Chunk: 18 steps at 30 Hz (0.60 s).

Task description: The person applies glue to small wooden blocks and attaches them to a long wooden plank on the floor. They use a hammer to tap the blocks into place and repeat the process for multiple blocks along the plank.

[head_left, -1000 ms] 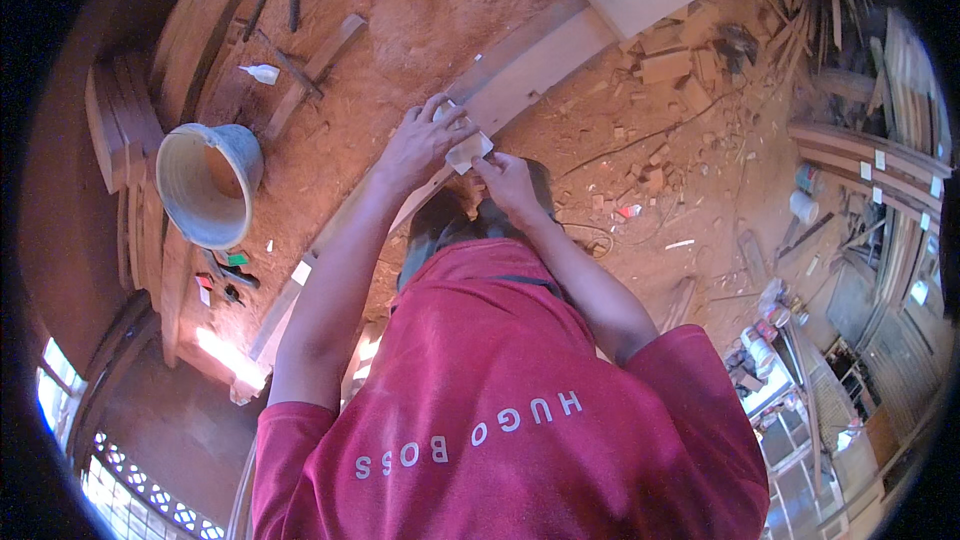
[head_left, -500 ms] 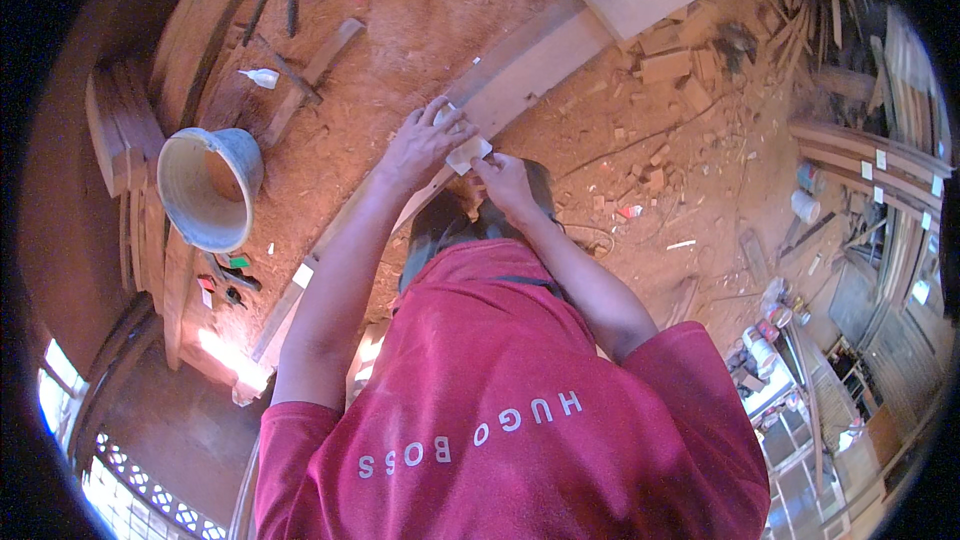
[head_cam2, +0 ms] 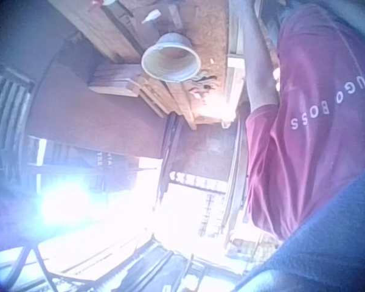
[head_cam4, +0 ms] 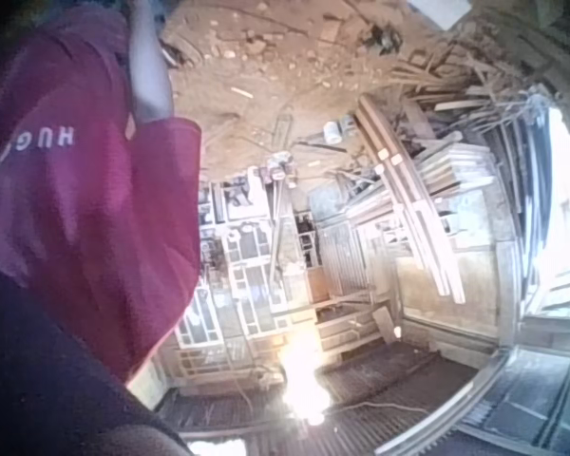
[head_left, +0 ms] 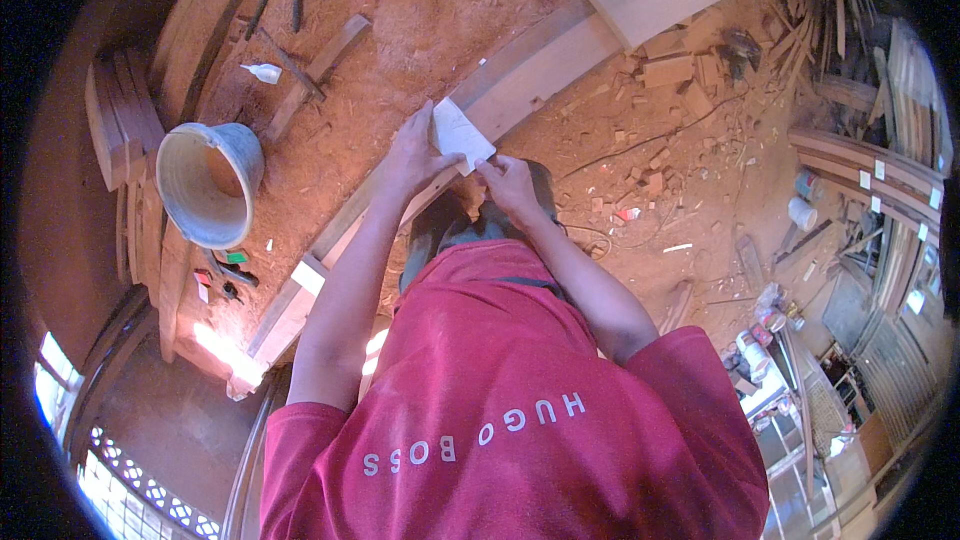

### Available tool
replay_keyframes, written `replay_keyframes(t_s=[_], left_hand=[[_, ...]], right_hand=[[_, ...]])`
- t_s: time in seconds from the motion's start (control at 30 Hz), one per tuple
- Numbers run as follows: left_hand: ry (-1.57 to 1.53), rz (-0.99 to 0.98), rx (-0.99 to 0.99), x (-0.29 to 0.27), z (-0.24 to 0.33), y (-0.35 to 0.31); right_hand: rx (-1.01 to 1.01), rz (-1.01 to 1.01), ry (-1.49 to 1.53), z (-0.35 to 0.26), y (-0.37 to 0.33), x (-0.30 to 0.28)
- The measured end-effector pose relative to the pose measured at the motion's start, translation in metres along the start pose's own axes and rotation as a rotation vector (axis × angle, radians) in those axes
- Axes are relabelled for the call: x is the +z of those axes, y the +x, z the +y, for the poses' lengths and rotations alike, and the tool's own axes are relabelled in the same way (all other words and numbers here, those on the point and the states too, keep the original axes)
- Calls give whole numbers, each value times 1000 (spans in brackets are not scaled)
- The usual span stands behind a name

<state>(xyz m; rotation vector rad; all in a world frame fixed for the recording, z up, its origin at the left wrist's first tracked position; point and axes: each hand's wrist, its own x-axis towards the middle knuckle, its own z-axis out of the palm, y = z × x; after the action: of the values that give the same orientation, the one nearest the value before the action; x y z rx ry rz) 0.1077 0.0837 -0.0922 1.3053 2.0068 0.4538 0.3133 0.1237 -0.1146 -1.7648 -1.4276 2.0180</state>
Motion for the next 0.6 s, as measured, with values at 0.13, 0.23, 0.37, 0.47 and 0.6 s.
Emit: replay_keyframes(t_s=[0.13,0.23,0.37,0.47,0.6], left_hand=[[-20,-7,-42,-2,2,4],[-45,-38,-58,-9,4,10],[-65,-89,-104,-18,5,13],[-69,-55,-88,-17,5,17],[-109,-82,-124,-24,2,16]], right_hand=[[-17,8,-4,1,1,-1],[-11,-2,-8,0,1,-2],[-40,-20,-100,0,2,-4],[-51,-6,-101,7,7,-5],[7,-24,-35,-4,-3,-3]])
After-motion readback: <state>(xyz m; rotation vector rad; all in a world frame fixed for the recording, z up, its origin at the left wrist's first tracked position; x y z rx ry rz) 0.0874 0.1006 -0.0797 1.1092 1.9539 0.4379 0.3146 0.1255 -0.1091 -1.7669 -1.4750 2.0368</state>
